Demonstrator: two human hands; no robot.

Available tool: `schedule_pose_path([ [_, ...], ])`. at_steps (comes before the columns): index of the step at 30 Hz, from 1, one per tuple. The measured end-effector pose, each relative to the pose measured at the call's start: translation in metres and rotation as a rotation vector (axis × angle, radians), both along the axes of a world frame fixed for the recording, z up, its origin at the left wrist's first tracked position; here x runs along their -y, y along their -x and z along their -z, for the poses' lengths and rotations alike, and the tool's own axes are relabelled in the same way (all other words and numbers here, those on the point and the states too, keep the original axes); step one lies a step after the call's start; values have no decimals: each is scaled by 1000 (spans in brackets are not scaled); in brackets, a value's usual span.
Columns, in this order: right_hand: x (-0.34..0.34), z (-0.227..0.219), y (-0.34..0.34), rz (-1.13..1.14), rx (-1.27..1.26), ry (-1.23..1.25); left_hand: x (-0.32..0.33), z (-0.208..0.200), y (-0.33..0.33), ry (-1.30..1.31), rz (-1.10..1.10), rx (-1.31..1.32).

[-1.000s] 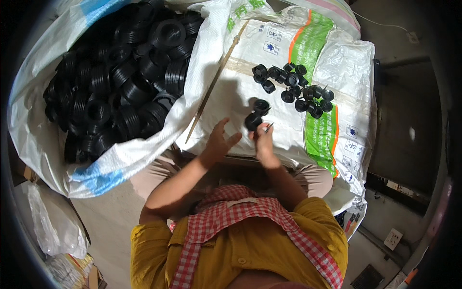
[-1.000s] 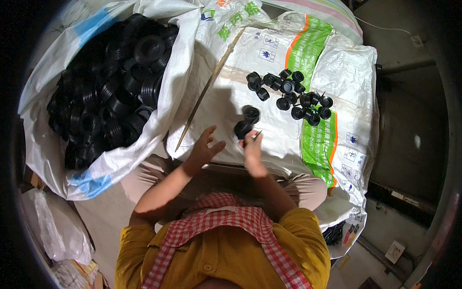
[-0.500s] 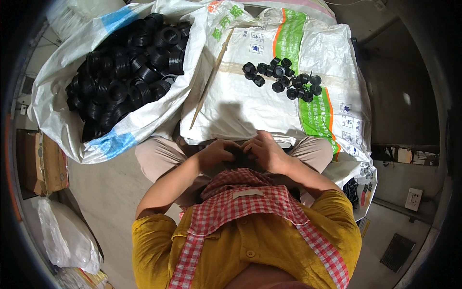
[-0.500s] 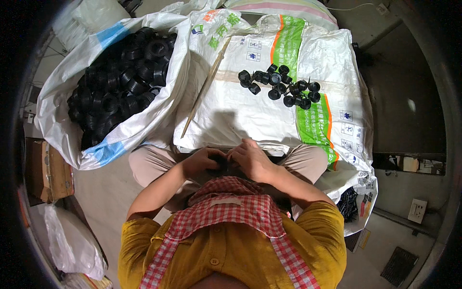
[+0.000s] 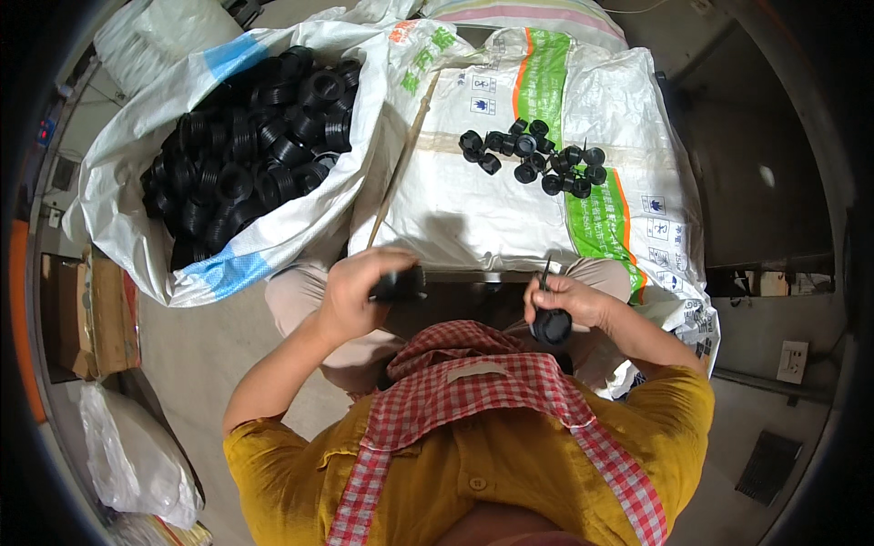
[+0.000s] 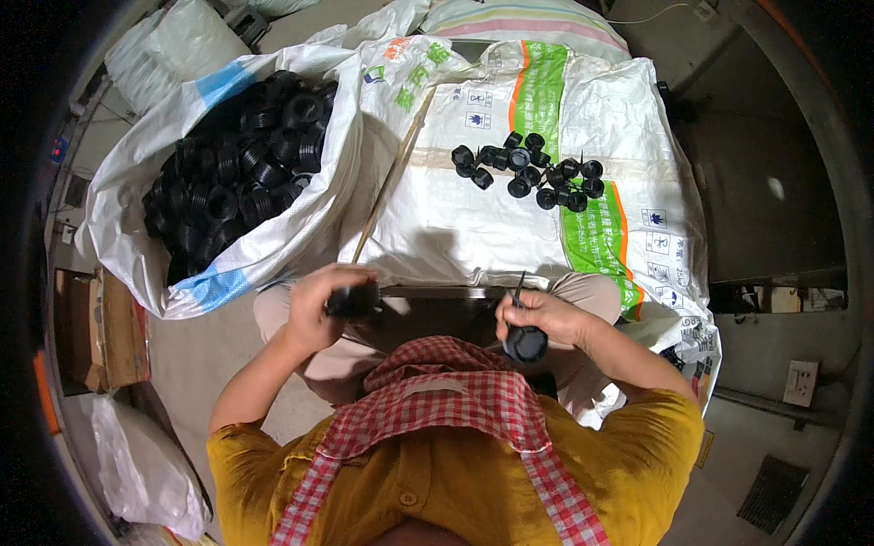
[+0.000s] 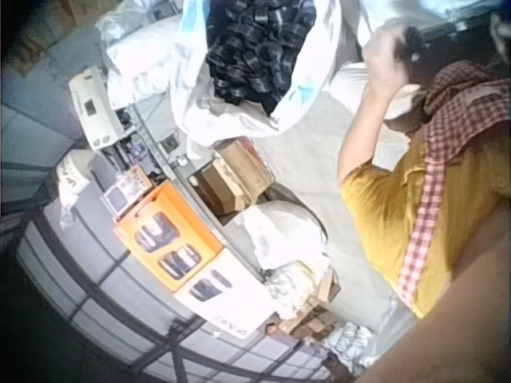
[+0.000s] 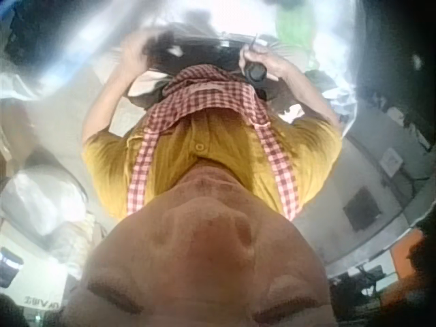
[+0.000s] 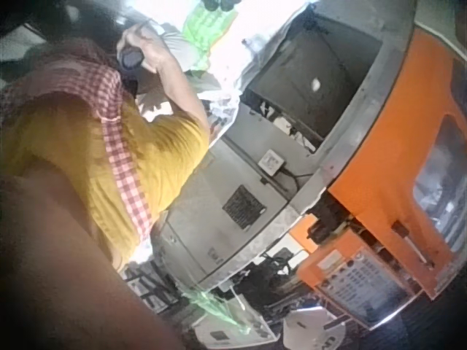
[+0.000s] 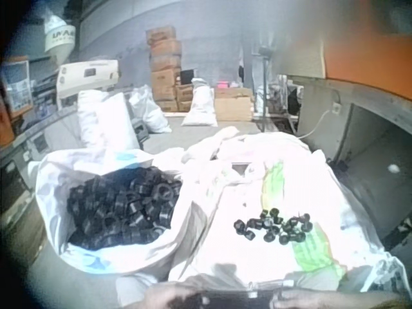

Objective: The person sits on the floor and repeatedly picks up black plastic threaded fittings and small black caps, then presses the caps onto the fittings by hand. The assembled units are placed into a large white sack. The person also moves a sack of parts and later handles a cardboard box containing white plastic objects.

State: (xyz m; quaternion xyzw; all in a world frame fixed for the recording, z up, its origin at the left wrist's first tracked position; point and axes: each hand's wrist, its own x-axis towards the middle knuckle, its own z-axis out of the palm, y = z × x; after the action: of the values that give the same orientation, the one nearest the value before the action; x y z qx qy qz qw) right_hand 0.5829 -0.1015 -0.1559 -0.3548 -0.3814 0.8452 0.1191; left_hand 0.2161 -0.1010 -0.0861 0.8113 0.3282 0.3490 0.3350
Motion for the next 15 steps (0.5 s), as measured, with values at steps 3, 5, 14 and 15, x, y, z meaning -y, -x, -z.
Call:
schedule_pose_path([
  [3,1,3,56,368,-211,-119,20,13,-61,673,-11,471],
  [5,-2,21,97,560,-395,-120,19,39,-86,610,-2,476],
  [14,-36,55,117,753,440,-1029,14,64,-95,361,-331,-199],
  [15,-45,67,114,748,524,-1132,14,64,-91,196,-328,-251],
])
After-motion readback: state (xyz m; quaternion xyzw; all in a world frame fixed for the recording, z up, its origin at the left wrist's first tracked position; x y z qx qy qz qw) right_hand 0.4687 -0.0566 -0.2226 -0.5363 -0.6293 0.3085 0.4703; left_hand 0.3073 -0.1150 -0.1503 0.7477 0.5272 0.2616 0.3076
